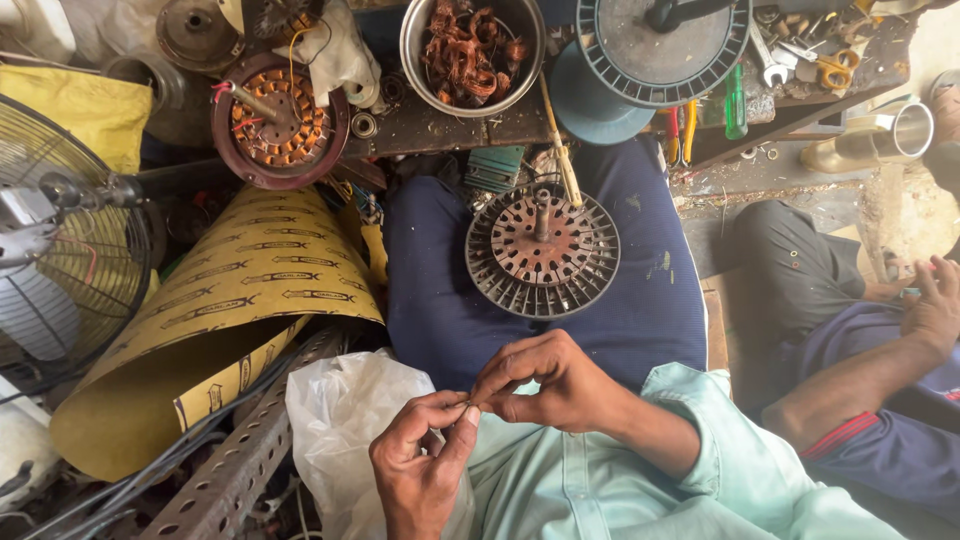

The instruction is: The person sits on the floor in a workshop and repairs a fan motor stator. They retrieve small white insulating pieces from a plastic bag and insert them into the slots of the stator core held on their lap.

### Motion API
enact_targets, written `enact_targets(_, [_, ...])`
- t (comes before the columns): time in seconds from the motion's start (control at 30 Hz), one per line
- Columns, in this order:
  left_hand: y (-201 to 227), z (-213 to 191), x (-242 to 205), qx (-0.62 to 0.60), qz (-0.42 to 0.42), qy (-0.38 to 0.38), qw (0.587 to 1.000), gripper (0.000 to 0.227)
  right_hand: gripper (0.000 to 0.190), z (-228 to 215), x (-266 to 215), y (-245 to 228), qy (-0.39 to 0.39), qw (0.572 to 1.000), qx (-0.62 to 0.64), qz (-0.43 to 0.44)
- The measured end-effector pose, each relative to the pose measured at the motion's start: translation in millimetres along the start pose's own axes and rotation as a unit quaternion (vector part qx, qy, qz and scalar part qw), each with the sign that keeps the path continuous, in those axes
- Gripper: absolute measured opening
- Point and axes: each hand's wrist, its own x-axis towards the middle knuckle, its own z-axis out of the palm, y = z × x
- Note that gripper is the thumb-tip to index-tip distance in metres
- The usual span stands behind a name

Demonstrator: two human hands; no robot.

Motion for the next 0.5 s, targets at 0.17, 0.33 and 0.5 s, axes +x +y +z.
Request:
enact_targets(0.17, [10.8,3.3,4.6,-0.014,-0.051,-0.033,0.998,0.007,0.024,-8.7,0.3,-8.2,0.002,0.999,-0.041,0.006])
enact_targets(0.33, [13.4,7.0,8.5,0.019,0.039,-0.062,0.997,0.011,0.025,-69.3,9.5,-14.3,0.141,0.967,-0.194,0.087])
enact_targets(0.5, [9.7,13.9,9.1,0.027,0.070,-0.130,0.989,0.014,0.017,-105.0,20.5,-13.3,0.143,0.938,-0.285,0.139])
